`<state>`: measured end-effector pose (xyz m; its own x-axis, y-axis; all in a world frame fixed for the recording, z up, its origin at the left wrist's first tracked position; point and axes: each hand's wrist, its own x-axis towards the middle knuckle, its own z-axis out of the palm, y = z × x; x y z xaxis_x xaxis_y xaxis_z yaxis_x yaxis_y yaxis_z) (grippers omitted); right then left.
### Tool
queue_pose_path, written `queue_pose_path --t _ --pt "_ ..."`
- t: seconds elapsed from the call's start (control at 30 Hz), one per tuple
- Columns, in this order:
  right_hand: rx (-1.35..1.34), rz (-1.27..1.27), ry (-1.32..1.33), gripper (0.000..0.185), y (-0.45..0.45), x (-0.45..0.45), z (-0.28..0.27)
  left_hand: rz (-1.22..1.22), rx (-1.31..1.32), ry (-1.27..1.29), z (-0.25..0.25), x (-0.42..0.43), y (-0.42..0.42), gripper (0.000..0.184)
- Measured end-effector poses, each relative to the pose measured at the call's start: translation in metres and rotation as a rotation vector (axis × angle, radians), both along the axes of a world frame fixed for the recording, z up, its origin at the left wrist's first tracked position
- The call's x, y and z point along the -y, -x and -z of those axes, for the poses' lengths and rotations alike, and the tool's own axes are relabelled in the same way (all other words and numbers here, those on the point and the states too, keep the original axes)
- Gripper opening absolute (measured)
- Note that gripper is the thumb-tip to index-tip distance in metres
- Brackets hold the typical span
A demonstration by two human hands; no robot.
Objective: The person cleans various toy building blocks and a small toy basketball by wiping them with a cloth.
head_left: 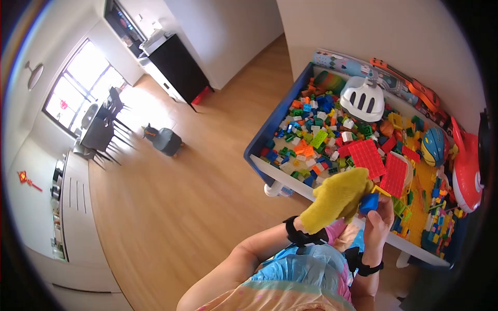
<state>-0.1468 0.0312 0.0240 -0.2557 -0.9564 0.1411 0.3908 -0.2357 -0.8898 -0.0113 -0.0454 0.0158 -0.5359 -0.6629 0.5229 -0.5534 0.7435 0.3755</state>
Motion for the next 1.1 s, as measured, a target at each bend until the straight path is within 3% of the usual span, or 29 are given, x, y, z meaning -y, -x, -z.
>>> queue_pose_path --t 0.1,0.17,0.27,0.33,0.43,0.5,0.6,0.73,0.97,1.1 --pt "0.066 0.077 -0.031 0.045 -0.001 0.002 -0.015 -0.151 0.219 -0.036 -0.018 -0.011 0.003 0.026" --pt "0.141 0.082 -0.054 0.046 0.004 0.003 -0.008 -0.555 0.599 0.318 -0.055 -0.032 0.014 0.024" --pt "0.253 -0.065 -0.008 0.030 -0.001 0.002 0.000 -0.582 0.632 0.613 -0.057 -0.029 0.021 0.029" --pt "0.316 -0.110 -0.062 0.026 0.000 0.002 -0.005 -0.457 0.729 0.670 -0.048 -0.023 0.021 0.033" --pt "0.356 -0.120 -0.154 0.021 0.006 -0.001 -0.007 -0.255 0.654 0.402 -0.038 -0.028 0.022 0.039" --pt "0.241 -0.036 -0.195 0.021 0.005 0.001 -0.008 -0.164 0.610 0.214 -0.051 -0.029 0.022 0.040" --pt "0.220 -0.010 -0.213 0.020 0.007 0.004 -0.020 -0.078 0.405 0.292 -0.051 -0.027 0.022 0.020" --pt "0.178 -0.013 -0.200 0.024 0.011 0.004 -0.022 0.226 0.012 0.104 -0.032 -0.016 0.011 0.028" --pt "0.067 0.077 -0.120 0.026 0.009 0.003 -0.012 0.039 -0.024 -0.101 -0.052 -0.020 0.021 0.039" --pt "0.318 -0.007 -0.161 0.019 0.012 0.006 -0.021 0.089 -0.147 -0.201 -0.053 -0.016 0.020 0.044"
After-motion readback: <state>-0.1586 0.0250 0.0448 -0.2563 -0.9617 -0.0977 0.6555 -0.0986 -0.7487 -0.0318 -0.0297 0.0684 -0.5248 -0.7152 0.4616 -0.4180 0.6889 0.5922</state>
